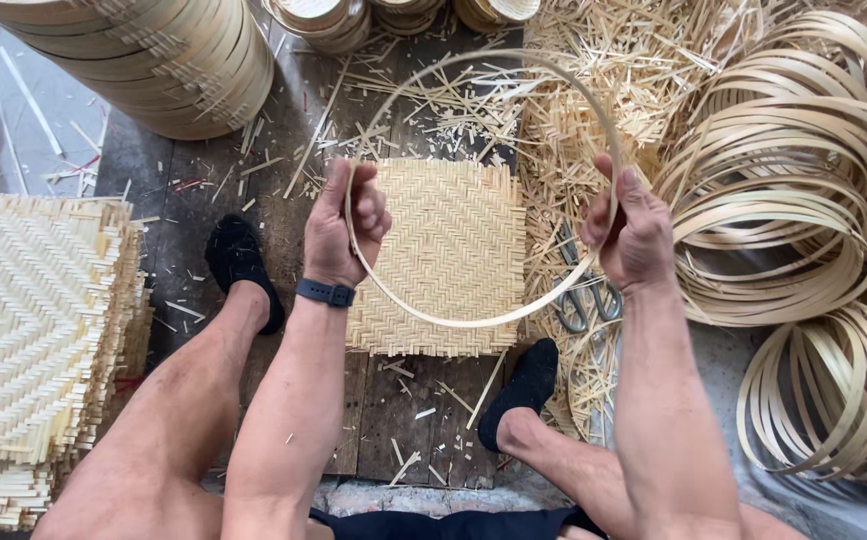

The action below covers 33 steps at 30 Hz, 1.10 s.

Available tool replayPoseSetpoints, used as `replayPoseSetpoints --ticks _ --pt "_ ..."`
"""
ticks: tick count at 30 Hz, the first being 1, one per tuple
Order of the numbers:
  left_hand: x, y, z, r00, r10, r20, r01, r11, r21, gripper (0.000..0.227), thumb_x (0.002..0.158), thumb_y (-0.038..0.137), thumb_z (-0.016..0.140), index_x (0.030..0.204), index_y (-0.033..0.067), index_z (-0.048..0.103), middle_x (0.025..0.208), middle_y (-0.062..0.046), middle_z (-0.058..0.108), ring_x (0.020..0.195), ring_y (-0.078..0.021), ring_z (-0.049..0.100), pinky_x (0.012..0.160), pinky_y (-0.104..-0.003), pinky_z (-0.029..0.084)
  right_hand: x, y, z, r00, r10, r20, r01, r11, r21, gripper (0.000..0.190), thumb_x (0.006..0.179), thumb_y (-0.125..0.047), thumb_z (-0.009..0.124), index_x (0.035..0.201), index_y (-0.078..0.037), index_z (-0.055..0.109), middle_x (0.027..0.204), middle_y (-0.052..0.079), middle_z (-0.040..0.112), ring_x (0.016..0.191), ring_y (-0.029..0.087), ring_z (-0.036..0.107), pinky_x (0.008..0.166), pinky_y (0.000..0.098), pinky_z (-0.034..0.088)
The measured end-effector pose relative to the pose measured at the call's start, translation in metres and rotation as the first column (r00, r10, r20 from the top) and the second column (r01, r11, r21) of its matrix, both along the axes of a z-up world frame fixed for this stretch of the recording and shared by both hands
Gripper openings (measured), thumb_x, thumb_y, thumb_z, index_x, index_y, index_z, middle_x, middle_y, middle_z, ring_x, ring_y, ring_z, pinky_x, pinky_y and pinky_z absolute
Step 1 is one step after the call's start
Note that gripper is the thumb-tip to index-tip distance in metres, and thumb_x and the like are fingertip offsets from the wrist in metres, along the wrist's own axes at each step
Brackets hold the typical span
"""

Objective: The person positions a circular bamboo frame over a woven bamboo sheet, presses them together using a wooden form, and trims the excess material with scissors.

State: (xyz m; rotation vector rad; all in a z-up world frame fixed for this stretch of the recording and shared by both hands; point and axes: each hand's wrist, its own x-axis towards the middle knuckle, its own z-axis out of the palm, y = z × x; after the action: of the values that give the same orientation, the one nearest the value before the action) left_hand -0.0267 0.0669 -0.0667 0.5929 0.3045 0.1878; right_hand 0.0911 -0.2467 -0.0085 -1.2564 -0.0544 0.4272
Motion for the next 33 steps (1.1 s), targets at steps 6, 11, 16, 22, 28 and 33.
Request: replayPoseSetpoints --ticks 6,11,16,22,28,33 --pt "0.002 0.027 -0.002 0.953 -0.108 -0.284 0.162 0.971 0.174 0.035 0.100 0.034 0.064 0.080 0.0048 0.064 0.053 0.004 0.045 0.041 -0.0055 0.040 0.036 -0.021 0.032 0.000 -0.008 -0.031 0.992 0.114 0.059 -0.113 0.993 -0.019 0.039 0.107 -0.034 0.061 0.127 -0.001 0.068 0.056 -0.006 0.038 0.046 0.004 0.034 0.042 0.0220 0.029" --pt "-0.003 0.032 -0.009 0.976 -0.013 -0.216 0.027 0.998 0.061 0.041 0.103 0.031 0.065 0.069 0.0111 0.052 0.052 0.004 0.043 0.041 -0.0072 0.038 0.034 -0.022 0.029 -0.002 -0.002 -0.037 0.982 0.180 0.061 -0.177 0.983 -0.054 0.042 0.107 -0.038 0.059 0.125 -0.001 0.069 0.054 -0.008 0.038 0.044 0.003 0.034 0.039 0.0209 0.029" --pt "-0.011 0.026 -0.015 0.984 0.033 -0.176 -0.038 0.999 -0.027 0.039 0.103 0.033 0.060 0.072 0.0092 0.056 0.054 0.002 0.045 0.043 -0.0079 0.040 0.036 -0.023 0.031 -0.010 0.005 -0.051 0.989 0.019 -0.145 0.004 0.988 0.153 0.042 0.105 -0.043 0.058 0.103 -0.003 0.071 0.059 -0.002 0.052 0.051 0.010 0.049 0.047 0.0249 0.042" --pt "-0.002 0.033 -0.010 0.923 -0.203 -0.328 0.251 0.962 0.111 0.038 0.101 0.034 0.061 0.076 0.0054 0.063 0.054 0.003 0.044 0.045 -0.0070 0.039 0.039 -0.022 0.031 0.003 -0.010 -0.069 0.957 0.143 -0.252 -0.103 0.981 0.165 0.047 0.102 -0.043 0.068 0.070 -0.010 0.060 0.050 -0.004 0.043 0.041 0.008 0.040 0.035 0.0232 0.031" --pt "-0.001 0.037 -0.025 0.881 -0.230 -0.412 0.311 0.940 0.139 0.041 0.101 0.032 0.067 0.070 0.0090 0.054 0.052 0.005 0.038 0.043 -0.0063 0.035 0.036 -0.022 0.026 0.019 -0.025 -0.069 0.935 0.090 -0.342 -0.119 0.991 -0.063 0.052 0.101 -0.046 0.069 0.062 -0.018 0.048 0.048 -0.007 0.037 0.038 0.006 0.033 0.032 0.0233 0.023" --pt "-0.006 0.031 -0.041 0.933 -0.187 -0.307 0.206 0.978 0.030 0.040 0.103 0.034 0.063 0.074 0.0080 0.057 0.054 0.004 0.041 0.045 -0.0069 0.037 0.039 -0.022 0.029 0.009 -0.014 -0.066 0.951 0.087 -0.297 -0.115 0.990 -0.077 0.050 0.097 -0.049 0.063 0.073 -0.006 0.067 0.052 -0.003 0.045 0.042 0.010 0.042 0.039 0.0260 0.035"
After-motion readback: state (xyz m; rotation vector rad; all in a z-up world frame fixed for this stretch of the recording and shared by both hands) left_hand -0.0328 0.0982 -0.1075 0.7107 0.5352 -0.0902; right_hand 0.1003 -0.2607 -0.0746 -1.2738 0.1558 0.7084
